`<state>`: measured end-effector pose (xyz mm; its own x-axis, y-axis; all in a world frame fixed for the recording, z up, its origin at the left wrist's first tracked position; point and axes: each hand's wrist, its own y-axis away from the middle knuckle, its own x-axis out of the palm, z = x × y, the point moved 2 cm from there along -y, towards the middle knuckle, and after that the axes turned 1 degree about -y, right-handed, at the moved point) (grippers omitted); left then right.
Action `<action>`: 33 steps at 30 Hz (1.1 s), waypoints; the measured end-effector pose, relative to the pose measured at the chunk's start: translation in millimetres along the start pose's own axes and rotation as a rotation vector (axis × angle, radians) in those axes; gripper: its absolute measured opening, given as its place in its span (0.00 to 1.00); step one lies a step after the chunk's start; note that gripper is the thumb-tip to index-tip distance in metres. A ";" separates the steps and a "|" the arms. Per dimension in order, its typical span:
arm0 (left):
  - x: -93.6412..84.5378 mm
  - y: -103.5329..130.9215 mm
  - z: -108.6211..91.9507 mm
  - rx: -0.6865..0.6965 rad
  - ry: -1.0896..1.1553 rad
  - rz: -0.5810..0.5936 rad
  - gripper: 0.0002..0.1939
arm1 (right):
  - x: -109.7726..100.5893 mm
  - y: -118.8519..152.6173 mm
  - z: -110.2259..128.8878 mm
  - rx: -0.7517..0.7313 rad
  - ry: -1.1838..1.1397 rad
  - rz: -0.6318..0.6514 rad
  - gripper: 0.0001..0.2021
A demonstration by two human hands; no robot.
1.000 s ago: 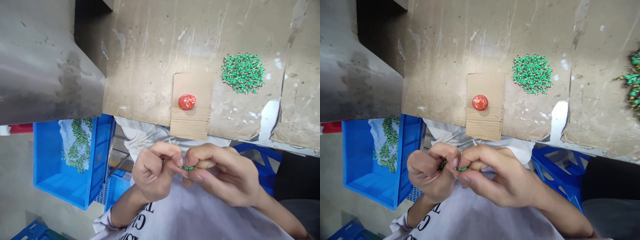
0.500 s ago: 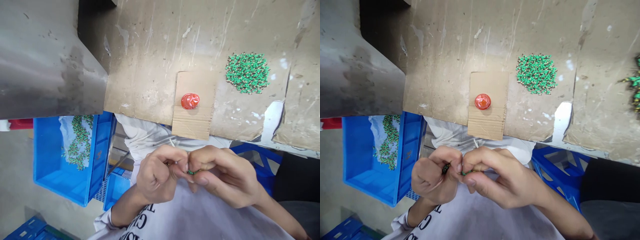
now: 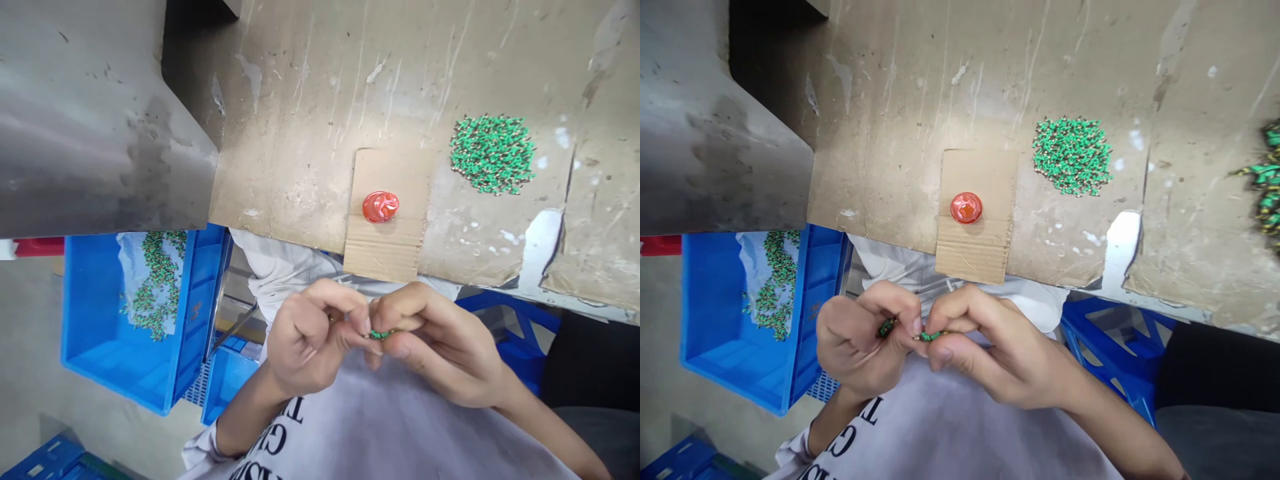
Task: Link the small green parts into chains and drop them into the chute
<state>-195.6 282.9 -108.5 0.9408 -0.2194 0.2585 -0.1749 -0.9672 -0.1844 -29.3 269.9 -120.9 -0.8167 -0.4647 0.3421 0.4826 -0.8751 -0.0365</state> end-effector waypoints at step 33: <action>-1.6 11.3 16.2 -0.069 0.214 -0.078 0.20 | -5.1 -9.6 18.6 -0.174 0.225 -0.097 0.13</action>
<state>-194.3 274.3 -126.4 0.8704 -0.1588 0.4661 -0.1305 -0.9871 -0.0926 -23.9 283.2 -104.8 -0.9152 -0.3795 0.1357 0.3536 -0.9177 -0.1811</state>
